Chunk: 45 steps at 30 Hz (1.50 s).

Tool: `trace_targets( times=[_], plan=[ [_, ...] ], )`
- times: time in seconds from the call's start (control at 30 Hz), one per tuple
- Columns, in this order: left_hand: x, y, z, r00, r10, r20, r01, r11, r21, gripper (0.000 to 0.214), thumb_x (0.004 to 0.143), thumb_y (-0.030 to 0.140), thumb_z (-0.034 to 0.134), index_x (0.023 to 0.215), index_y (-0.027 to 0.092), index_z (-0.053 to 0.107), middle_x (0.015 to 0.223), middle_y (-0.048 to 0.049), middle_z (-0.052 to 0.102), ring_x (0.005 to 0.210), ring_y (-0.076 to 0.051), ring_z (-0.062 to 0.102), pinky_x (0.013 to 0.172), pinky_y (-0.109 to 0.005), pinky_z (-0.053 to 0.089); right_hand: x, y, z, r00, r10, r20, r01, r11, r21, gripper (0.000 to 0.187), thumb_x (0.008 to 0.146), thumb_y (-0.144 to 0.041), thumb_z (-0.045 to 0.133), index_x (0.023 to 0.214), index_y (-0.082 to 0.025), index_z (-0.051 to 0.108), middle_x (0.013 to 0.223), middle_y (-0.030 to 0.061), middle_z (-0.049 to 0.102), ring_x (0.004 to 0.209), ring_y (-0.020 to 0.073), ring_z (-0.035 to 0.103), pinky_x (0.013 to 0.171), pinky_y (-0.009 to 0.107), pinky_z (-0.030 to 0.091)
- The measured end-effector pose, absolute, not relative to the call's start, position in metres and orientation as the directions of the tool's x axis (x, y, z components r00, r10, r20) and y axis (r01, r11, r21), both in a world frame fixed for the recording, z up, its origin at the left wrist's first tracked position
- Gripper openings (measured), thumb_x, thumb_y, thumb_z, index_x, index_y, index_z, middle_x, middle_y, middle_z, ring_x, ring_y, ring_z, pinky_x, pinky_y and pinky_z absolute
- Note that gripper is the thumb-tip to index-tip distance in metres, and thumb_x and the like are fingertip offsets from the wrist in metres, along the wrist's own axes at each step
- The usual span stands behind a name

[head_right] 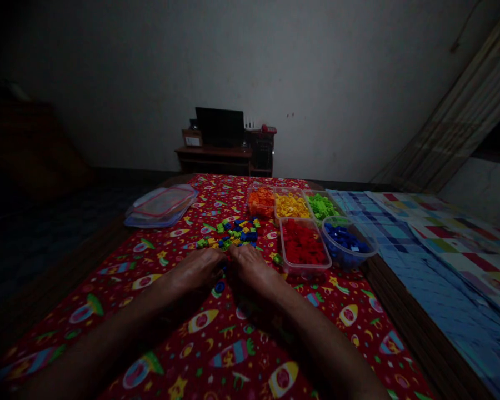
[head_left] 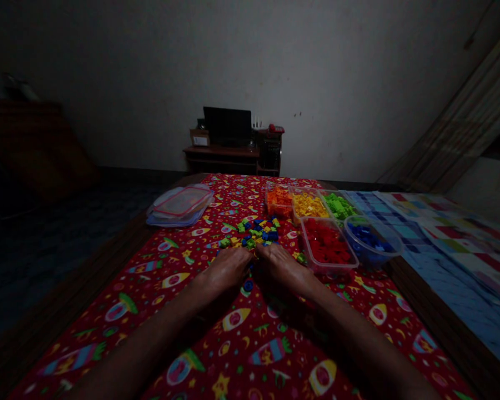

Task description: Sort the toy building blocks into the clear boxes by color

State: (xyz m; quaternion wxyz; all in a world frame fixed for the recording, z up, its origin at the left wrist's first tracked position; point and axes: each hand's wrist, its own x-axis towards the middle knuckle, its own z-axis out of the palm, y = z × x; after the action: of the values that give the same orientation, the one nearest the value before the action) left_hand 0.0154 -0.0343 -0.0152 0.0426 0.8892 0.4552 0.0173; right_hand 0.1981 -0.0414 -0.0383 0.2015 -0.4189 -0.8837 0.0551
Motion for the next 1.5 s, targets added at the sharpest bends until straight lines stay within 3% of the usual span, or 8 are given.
trace_targets(
  times=[0.2,0.37,0.53,0.77,0.9,1.2,1.37,1.5],
  plan=[
    [0.007,-0.021,-0.019,0.636,0.771,0.029,0.759,-0.631,0.160,0.013,0.079,0.018,0.052,0.089,0.017,0.060,0.093,-0.0062,0.063,0.083,-0.018,0.060,0.072,-0.025,0.046,0.200,-0.023,-0.010,-0.537,0.830,0.153,0.651,0.523,-0.551,0.024,0.076,-0.014,0.053,0.096,-0.013,0.067,0.080,0.0044,0.067,0.073,0.0144,0.058,0.065,0.022,0.039],
    [0.007,-0.016,-0.022,0.614,0.787,0.057,0.763,-0.611,0.212,0.016,0.075,0.017,0.051,0.089,0.017,0.060,0.090,-0.0055,0.064,0.081,-0.018,0.059,0.069,-0.025,0.045,0.199,-0.009,-0.019,-0.474,0.878,0.075,0.638,0.401,-0.657,0.025,0.072,-0.019,0.057,0.092,-0.014,0.071,0.079,0.0025,0.069,0.070,0.0148,0.059,0.062,0.022,0.041],
    [0.010,-0.005,-0.019,0.511,0.856,0.073,0.759,-0.489,0.430,0.016,0.071,0.022,0.053,0.085,0.018,0.061,0.072,-0.0003,0.063,0.065,-0.015,0.059,0.056,-0.022,0.042,0.197,-0.001,-0.030,-0.375,0.927,0.005,0.469,0.194,-0.862,0.023,0.071,-0.023,0.061,0.090,-0.014,0.070,0.066,-0.0006,0.065,0.053,0.0104,0.054,0.050,0.019,0.039],
    [0.017,-0.002,-0.019,0.410,0.895,0.176,0.616,-0.414,0.670,0.035,0.068,0.022,0.055,0.103,0.017,0.058,0.080,-0.0011,0.068,0.070,-0.016,0.063,0.061,-0.024,0.049,0.190,-0.012,-0.022,-0.352,0.928,-0.119,0.190,-0.054,-0.980,0.028,0.073,-0.038,0.065,0.089,-0.015,0.065,0.065,-0.0024,0.061,0.048,0.0075,0.051,0.047,0.019,0.042],
    [0.018,-0.009,-0.017,0.424,0.871,0.248,0.603,-0.476,0.640,0.038,0.075,0.022,0.052,0.113,0.018,0.056,0.087,-0.0022,0.069,0.073,-0.017,0.065,0.064,-0.025,0.049,0.186,-0.019,-0.019,-0.378,0.910,-0.172,0.106,-0.142,-0.984,0.036,0.069,-0.042,0.069,0.092,-0.016,0.061,0.068,-0.0020,0.061,0.051,0.0097,0.055,0.048,0.021,0.045],
    [0.012,-0.012,-0.012,0.475,0.801,0.364,0.650,-0.598,0.469,0.029,0.086,0.038,0.050,0.103,0.019,0.062,0.098,-0.0060,0.068,0.088,-0.020,0.063,0.080,-0.030,0.048,0.227,0.000,0.010,-0.205,0.975,0.082,0.252,0.133,-0.958,0.024,0.068,-0.037,0.062,0.078,-0.015,0.061,0.063,-0.0020,0.057,0.053,0.0093,0.050,0.052,0.021,0.040],
    [0.011,-0.006,-0.017,0.499,0.801,0.329,0.688,-0.598,0.411,0.024,0.088,0.031,0.044,0.097,0.020,0.065,0.098,-0.0049,0.069,0.089,-0.019,0.063,0.082,-0.029,0.047,0.298,0.005,0.041,0.020,0.895,0.445,0.752,0.280,-0.596,0.018,0.074,-0.030,0.052,0.078,-0.017,0.063,0.076,0.0048,0.064,0.070,0.0168,0.057,0.069,0.030,0.044],
    [0.014,-0.013,-0.017,0.574,0.764,0.295,0.664,-0.645,0.379,0.026,0.089,0.030,0.042,0.099,0.019,0.064,0.096,-0.0057,0.068,0.088,-0.019,0.063,0.081,-0.029,0.048,0.355,-0.004,0.044,0.190,0.795,0.576,0.930,0.042,-0.364,0.023,0.080,-0.027,0.045,0.087,-0.017,0.065,0.085,0.0109,0.066,0.081,0.0223,0.059,0.079,0.036,0.043]
  ],
)
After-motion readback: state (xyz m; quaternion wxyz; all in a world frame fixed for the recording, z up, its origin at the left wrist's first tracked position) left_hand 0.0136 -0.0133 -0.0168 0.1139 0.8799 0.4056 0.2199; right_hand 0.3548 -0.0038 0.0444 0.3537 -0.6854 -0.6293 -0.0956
